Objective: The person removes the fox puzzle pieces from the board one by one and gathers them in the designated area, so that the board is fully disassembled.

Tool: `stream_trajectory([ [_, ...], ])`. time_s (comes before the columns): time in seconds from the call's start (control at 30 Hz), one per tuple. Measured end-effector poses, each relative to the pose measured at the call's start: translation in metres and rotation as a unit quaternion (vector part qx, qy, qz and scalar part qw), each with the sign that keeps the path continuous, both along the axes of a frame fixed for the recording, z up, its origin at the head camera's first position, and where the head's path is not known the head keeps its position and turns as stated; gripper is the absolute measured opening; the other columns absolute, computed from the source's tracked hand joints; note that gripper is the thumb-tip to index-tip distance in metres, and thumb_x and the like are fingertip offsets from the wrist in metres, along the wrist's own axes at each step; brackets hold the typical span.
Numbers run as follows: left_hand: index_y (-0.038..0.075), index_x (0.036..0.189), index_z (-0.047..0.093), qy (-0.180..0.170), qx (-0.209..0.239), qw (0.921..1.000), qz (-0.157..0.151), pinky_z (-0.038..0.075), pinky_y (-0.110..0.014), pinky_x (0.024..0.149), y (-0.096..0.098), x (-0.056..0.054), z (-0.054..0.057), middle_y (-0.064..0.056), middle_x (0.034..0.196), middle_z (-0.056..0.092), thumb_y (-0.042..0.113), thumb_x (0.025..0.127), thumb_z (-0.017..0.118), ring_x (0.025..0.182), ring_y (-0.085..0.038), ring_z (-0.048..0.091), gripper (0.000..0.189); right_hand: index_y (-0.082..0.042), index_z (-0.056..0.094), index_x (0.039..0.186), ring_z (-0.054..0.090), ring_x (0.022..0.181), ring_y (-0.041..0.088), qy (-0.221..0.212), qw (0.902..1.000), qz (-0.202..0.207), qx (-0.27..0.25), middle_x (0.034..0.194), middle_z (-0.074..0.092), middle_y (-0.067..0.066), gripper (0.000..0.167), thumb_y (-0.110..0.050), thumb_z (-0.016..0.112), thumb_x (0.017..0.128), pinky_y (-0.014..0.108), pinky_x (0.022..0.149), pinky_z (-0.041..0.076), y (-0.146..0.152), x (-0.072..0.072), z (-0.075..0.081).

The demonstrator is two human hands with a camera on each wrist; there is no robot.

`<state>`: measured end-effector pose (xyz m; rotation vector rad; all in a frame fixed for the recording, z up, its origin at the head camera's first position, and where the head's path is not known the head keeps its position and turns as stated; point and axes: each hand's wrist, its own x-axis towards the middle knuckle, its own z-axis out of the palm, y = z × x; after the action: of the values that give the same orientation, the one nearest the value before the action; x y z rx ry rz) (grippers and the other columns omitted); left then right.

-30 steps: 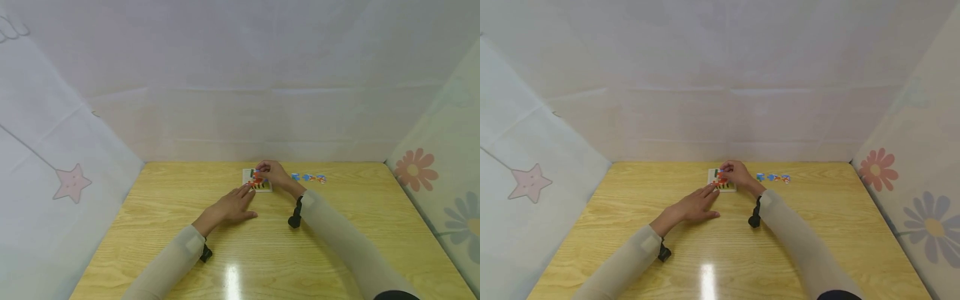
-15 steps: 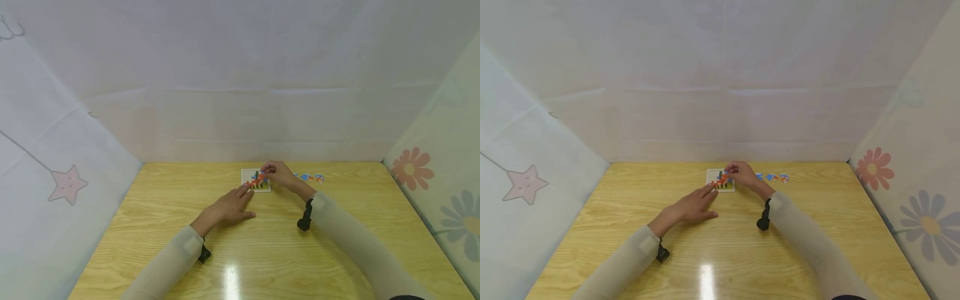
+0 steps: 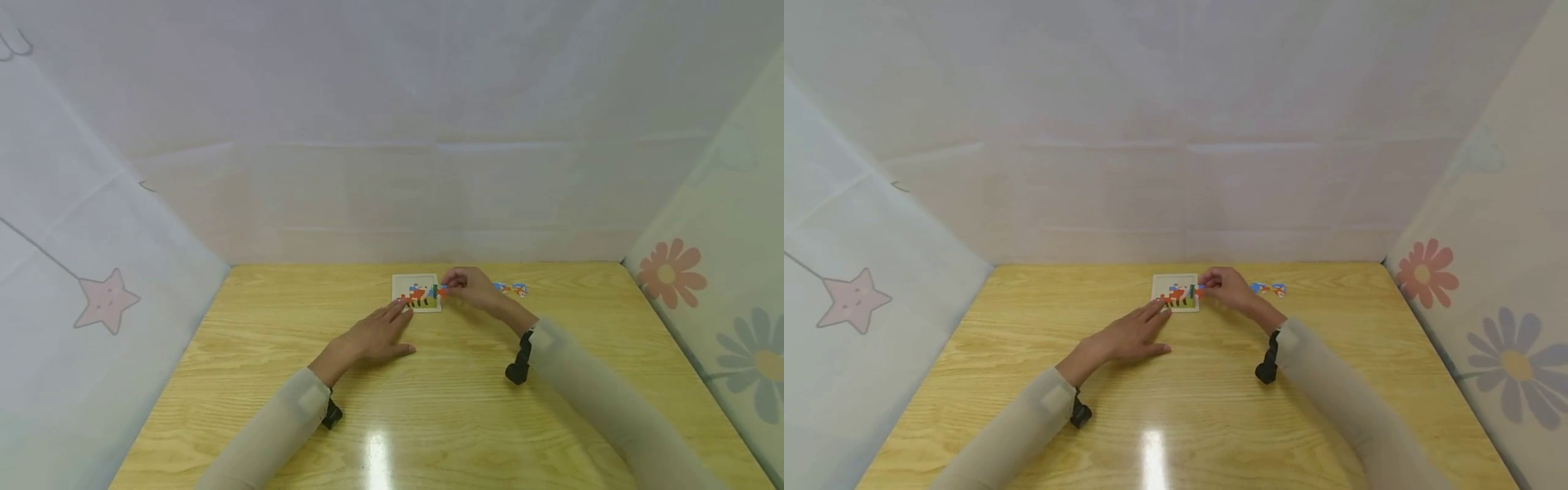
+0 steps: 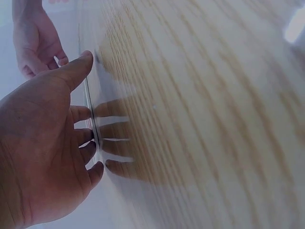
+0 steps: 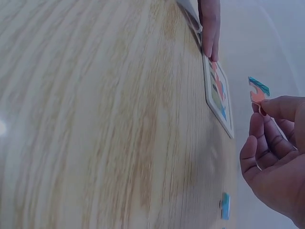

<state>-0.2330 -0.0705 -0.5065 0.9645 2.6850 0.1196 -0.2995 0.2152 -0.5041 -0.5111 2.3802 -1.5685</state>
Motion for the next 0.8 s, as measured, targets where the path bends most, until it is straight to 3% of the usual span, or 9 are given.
stream_trajectory([
  [0.23,0.008,0.17,0.021,0.001,-0.006,1.0,-0.001,0.016,-0.046,0.132,-0.001,0.001,-0.001,-0.016,0.178,0.007,0.063,0.108,0.047,0.165,-0.032,0.008,0.087,0.005,0.069,0.123,0.067,0.105,0.028,0.005,0.9999,-0.002,0.015,0.111,0.071,0.015,0.021,-0.001,0.066,0.103,0.051,0.095,0.057,0.012,0.006,-0.002],
  [0.53,0.008,0.17,0.019,-0.001,-0.01,1.0,-0.002,0.015,-0.045,0.132,-0.003,0.002,0.0,-0.015,0.178,0.004,0.063,0.108,0.046,0.165,-0.031,0.006,0.087,-0.002,0.071,0.119,0.069,0.103,0.026,0.011,0.9995,-0.013,0.026,0.11,0.072,0.013,0.016,-0.003,0.069,0.102,0.049,0.09,0.059,0.029,0.011,-0.006],
  [0.8,0.008,0.17,0.019,-0.004,-0.005,1.0,-0.002,0.015,-0.045,0.132,-0.005,0.003,0.001,-0.014,0.178,0.004,0.061,0.109,0.046,0.165,-0.031,0.007,0.086,-0.002,0.071,0.119,0.068,0.1,0.025,0.019,0.9986,-0.022,0.045,0.109,0.072,0.013,0.017,-0.006,0.07,0.103,0.039,0.081,0.059,0.045,0.014,-0.014],
])
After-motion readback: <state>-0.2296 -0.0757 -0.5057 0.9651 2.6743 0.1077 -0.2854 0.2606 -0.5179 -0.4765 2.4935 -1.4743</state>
